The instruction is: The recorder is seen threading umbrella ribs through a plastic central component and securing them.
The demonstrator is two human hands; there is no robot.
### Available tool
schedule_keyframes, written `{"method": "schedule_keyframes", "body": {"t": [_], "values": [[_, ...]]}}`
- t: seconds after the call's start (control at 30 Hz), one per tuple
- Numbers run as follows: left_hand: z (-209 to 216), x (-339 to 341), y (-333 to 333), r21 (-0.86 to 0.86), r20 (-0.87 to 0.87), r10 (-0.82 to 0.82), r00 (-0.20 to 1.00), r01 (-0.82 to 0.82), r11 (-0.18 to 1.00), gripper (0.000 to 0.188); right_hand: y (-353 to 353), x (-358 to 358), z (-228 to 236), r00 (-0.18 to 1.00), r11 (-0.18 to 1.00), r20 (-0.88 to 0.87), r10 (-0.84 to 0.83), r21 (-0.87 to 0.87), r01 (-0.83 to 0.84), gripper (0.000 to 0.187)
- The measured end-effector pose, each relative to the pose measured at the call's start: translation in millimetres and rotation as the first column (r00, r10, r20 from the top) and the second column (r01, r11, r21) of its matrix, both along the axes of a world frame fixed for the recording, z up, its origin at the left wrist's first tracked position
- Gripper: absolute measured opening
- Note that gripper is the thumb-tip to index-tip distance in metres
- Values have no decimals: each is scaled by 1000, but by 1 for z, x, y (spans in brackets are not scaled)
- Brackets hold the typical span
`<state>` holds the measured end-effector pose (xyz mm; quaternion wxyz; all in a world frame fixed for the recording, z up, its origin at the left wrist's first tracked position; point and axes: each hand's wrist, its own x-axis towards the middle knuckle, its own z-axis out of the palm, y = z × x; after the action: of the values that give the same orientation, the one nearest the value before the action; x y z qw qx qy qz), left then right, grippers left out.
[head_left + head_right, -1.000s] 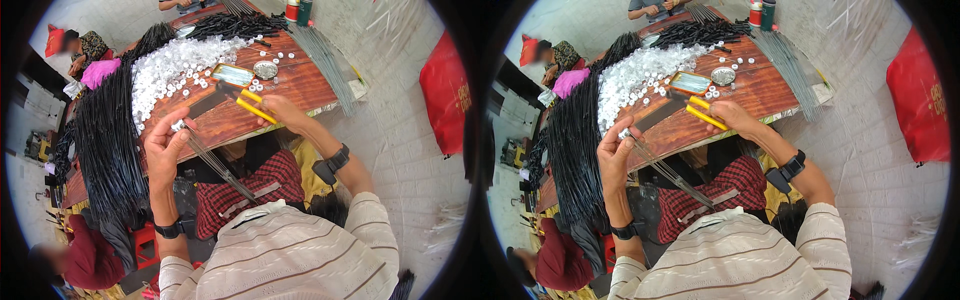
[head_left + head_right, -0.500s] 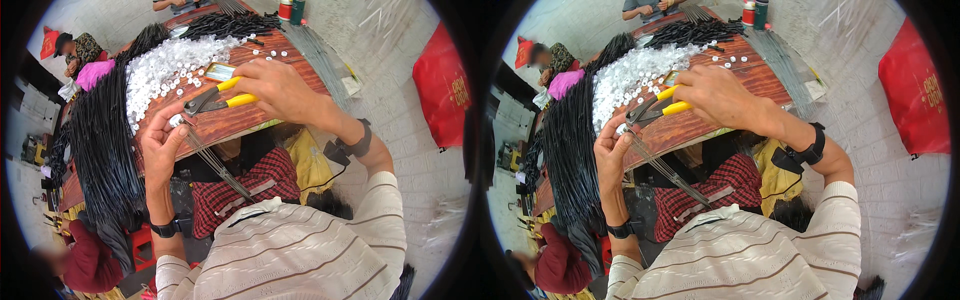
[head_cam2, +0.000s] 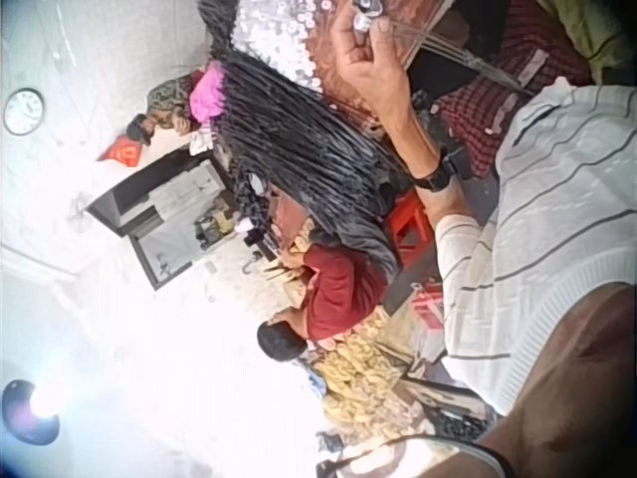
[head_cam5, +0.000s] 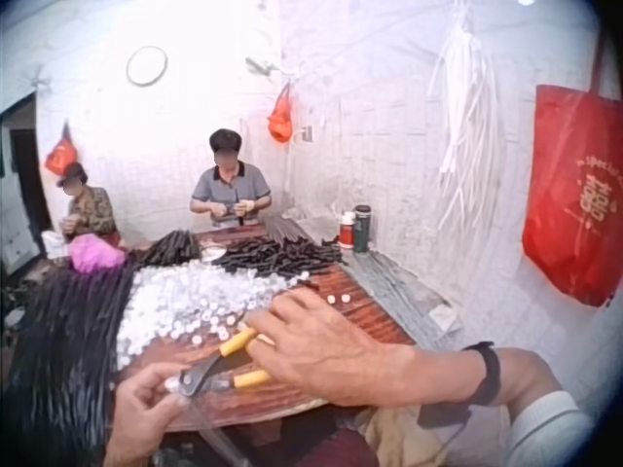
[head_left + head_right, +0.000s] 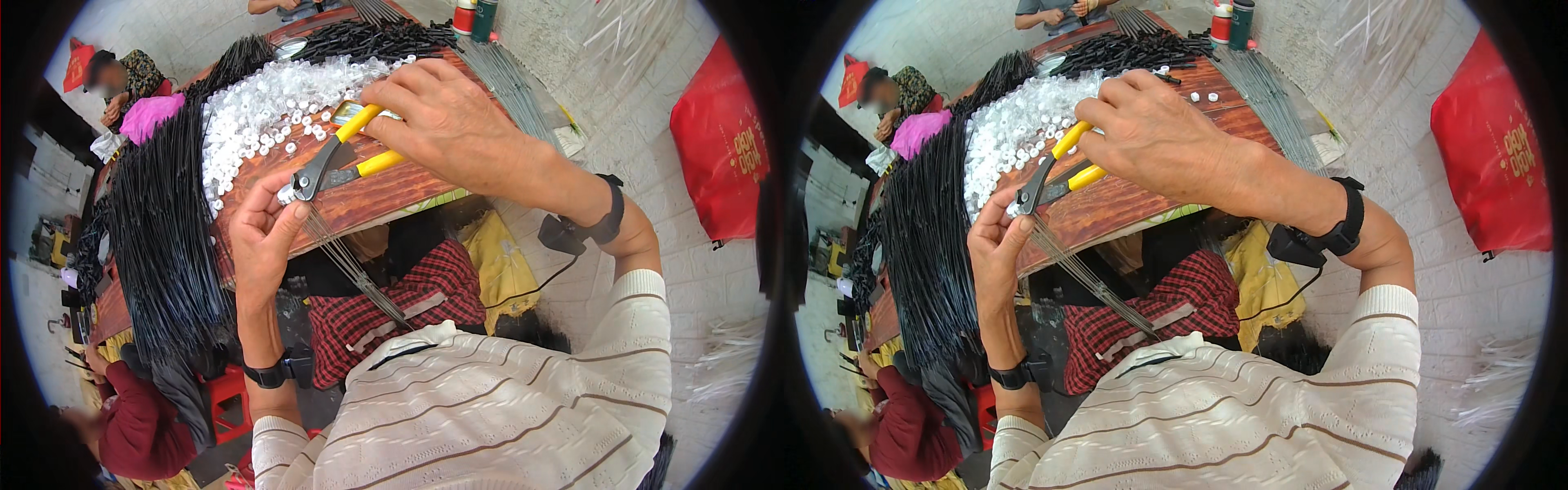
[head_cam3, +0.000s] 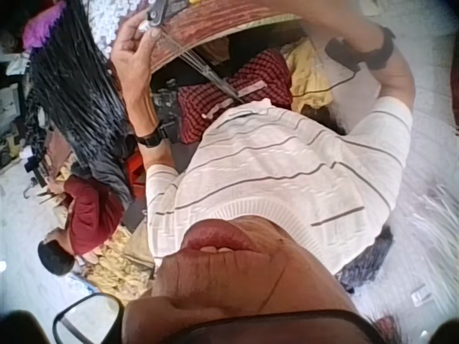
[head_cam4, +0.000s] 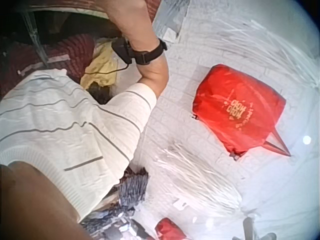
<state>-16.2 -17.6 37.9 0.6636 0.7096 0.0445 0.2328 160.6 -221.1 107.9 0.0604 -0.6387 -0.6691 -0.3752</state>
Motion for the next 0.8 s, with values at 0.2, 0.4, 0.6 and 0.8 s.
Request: {"method": "schedule_keyframes", "body": {"t": [0.2,0.4,0.6,0.8], "values": [[-6,0,9,5,2,-27,1000,27,1000,44,-2,4,3,1000,996,-15,25,-84,-26,11],[-5,-3,9,-83,54,-143,988,147,986,47,-1,17,-5,984,984,-109,144,-89,-154,14],[-9,-4,12,-159,111,-244,963,260,953,51,0,20,-16,955,972,-233,185,-102,-213,23],[-15,0,18,-151,149,-303,941,324,934,53,7,25,-33,893,950,-361,268,-54,-306,30]]}}
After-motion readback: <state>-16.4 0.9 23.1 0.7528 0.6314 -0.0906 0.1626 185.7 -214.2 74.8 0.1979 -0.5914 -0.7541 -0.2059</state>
